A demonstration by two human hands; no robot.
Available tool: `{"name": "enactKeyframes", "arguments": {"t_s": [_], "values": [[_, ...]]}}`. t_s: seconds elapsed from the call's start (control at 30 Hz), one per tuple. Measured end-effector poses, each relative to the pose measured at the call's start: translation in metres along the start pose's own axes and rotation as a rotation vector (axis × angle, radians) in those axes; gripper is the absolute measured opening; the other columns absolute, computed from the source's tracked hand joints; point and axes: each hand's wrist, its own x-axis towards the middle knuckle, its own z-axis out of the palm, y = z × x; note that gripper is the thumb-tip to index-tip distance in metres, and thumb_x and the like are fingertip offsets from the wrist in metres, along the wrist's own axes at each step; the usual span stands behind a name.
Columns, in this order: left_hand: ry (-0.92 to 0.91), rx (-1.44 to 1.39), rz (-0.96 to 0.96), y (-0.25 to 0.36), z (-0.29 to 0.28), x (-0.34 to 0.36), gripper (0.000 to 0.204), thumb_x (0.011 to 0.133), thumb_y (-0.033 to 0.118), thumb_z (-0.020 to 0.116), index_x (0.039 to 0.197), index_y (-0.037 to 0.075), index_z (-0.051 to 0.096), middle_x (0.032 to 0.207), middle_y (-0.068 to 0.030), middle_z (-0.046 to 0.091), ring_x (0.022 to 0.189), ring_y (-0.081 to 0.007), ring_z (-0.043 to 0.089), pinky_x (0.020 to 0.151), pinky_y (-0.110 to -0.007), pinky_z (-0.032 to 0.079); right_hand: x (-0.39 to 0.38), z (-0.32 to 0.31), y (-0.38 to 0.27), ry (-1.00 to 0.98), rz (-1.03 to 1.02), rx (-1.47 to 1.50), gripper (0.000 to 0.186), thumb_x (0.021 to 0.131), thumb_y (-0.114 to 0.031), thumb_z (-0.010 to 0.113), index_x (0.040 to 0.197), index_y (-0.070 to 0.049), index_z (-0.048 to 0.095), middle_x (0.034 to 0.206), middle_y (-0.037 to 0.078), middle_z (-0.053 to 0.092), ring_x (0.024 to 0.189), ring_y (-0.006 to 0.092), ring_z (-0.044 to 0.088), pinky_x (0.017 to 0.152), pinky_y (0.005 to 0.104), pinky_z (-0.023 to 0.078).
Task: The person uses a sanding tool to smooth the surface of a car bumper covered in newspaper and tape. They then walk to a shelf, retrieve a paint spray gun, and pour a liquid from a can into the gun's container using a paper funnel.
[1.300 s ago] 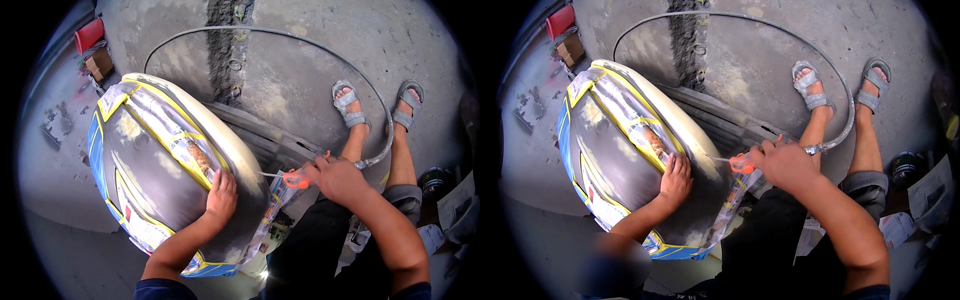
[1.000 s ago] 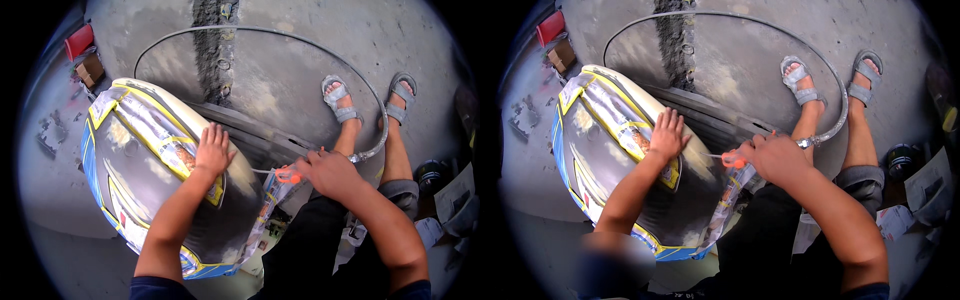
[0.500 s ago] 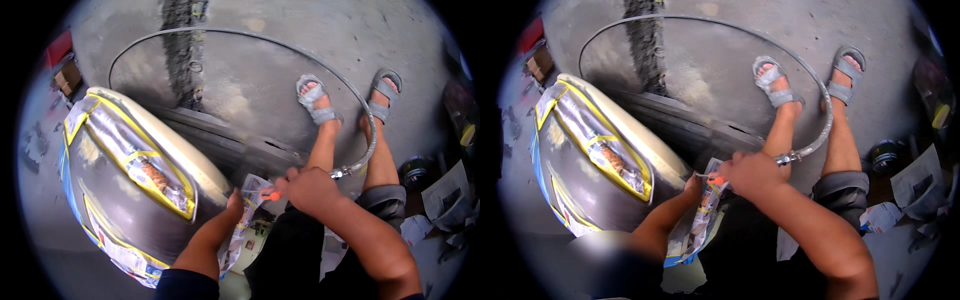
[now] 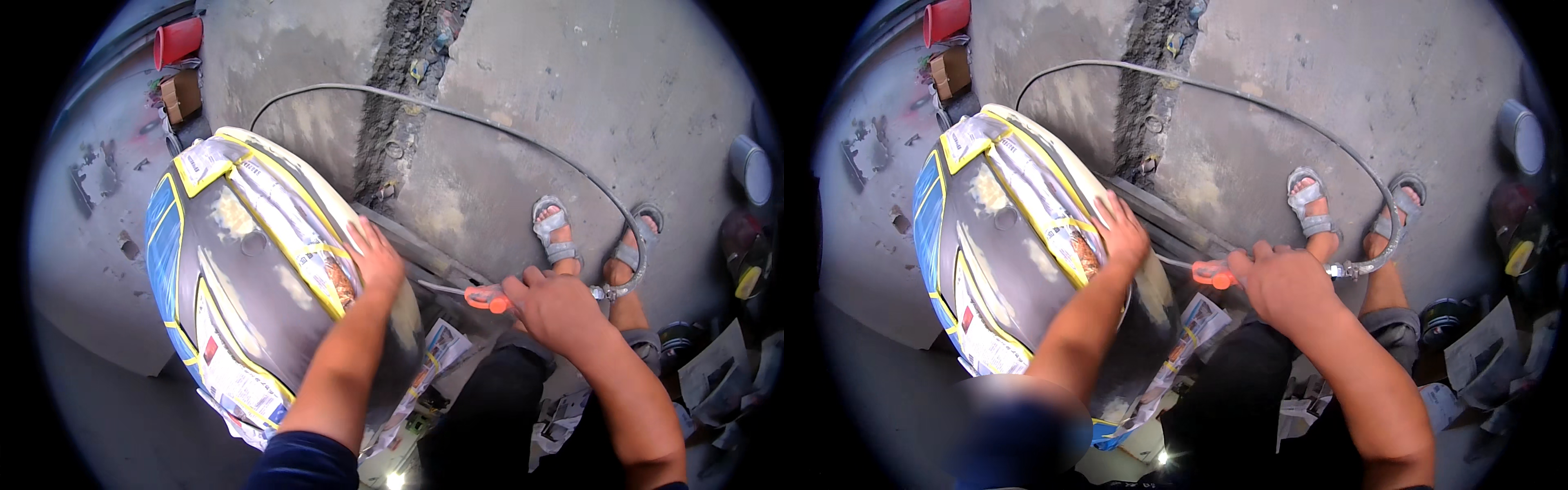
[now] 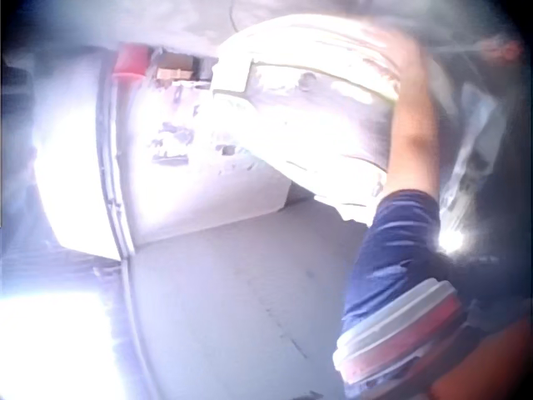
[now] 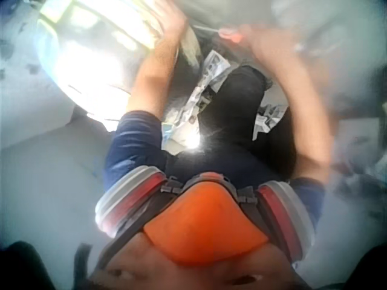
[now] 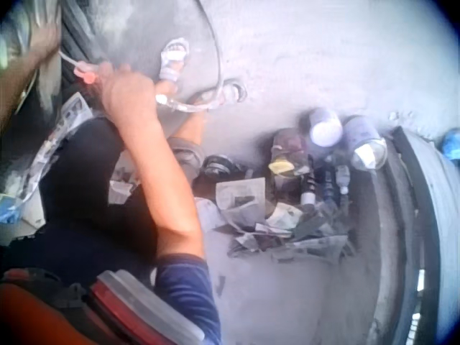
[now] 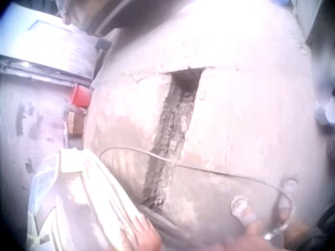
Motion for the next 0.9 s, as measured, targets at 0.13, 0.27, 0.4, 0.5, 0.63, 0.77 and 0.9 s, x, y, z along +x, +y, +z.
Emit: {"name": "enactKeyframes", "arguments": {"t_s": [0.13, 0.27, 0.4, 0.5, 0.63, 0.77, 0.9], "values": [[0.008, -0.199, 0.062, 0.008, -0.007, -0.017, 0.065, 0.093, 0.030, 0.042, 0.145, -0.005, 0.025, 0.157, -0.0204, 0.004, 0.142, -0.0490, -0.002, 0.112, -0.061, 0.009, 0.024, -0.027, -0.006, 0.069, -0.007, -0.091, 0.018, 0.082, -0.020, 0.058, 0.096, -0.009, 0.055, 0.078, 0.007, 0.059, 0.066, 0.0223, 0.064, 0.058, 0.0324, 0.051], [0.080, -0.289, -0.102, -0.024, -0.012, 0.061, 0.057, 0.093, 0.017, 0.034, 0.145, -0.005, 0.028, 0.157, -0.0174, 0.009, 0.142, -0.0493, 0.001, 0.114, -0.058, 0.007, 0.071, -0.062, -0.023, 0.059, 0.000, -0.174, 0.019, 0.082, -0.018, 0.057, 0.098, -0.008, 0.055, 0.077, 0.006, 0.060, 0.065, 0.0194, 0.065, 0.054, 0.0308, 0.051], [0.108, -0.455, -0.215, -0.083, -0.005, 0.168, 0.055, 0.093, 0.015, 0.032, 0.143, -0.009, 0.028, 0.157, -0.0183, 0.010, 0.140, -0.0504, 0.005, 0.116, -0.053, 0.008, 0.146, -0.095, -0.028, 0.046, 0.032, -0.169, 0.015, 0.084, -0.017, 0.056, 0.096, -0.008, 0.053, 0.078, 0.008, 0.058, 0.066, 0.0219, 0.065, 0.051, 0.0327, 0.050], [-0.091, -0.369, -0.206, -0.133, -0.040, 0.234, 0.056, 0.093, 0.013, 0.031, 0.143, -0.009, 0.025, 0.157, -0.0196, 0.009, 0.140, -0.0520, 0.004, 0.117, -0.051, 0.007, 0.207, -0.109, -0.038, 0.060, 0.020, -0.141, 0.014, 0.082, -0.016, 0.055, 0.094, -0.007, 0.054, 0.076, 0.007, 0.060, 0.062, 0.0202, 0.065, 0.050, 0.0311, 0.051], [-0.177, -0.423, -0.250, -0.192, -0.039, 0.286, 0.058, 0.091, 0.011, 0.032, 0.144, -0.010, 0.022, 0.156, -0.0215, 0.009, 0.140, -0.0528, 0.002, 0.116, -0.053, 0.006, 0.282, -0.118, -0.074, -0.068, -0.003, -0.147, 0.014, 0.085, -0.016, 0.054, 0.095, -0.007, 0.053, 0.079, 0.010, 0.062, 0.066, 0.0219, 0.067, 0.053, 0.0318, 0.053], [0.014, -0.513, -0.267, -0.158, -0.005, 0.272, 0.059, 0.090, 0.012, 0.036, 0.143, -0.011, 0.024, 0.155, -0.0244, 0.007, 0.139, -0.0536, 0.002, 0.116, -0.054, 0.005, 0.313, -0.113, -0.093, -0.280, -0.031, -0.137, 0.014, 0.087, -0.017, 0.052, 0.096, -0.006, 0.052, 0.080, 0.011, 0.063, 0.069, 0.0240, 0.068, 0.056, 0.0344, 0.054], [0.008, -0.744, -0.175, -0.131, -0.030, 0.228, 0.058, 0.090, 0.012, 0.035, 0.142, -0.012, 0.026, 0.155, -0.0261, 0.006, 0.139, -0.0535, -0.001, 0.115, -0.056, 0.004, 0.330, -0.128, -0.092, -0.359, -0.012, -0.240, 0.011, 0.088, -0.016, 0.051, 0.094, -0.007, 0.053, 0.078, 0.011, 0.063, 0.067, 0.0237, 0.068, 0.055, 0.0341, 0.053]]}}
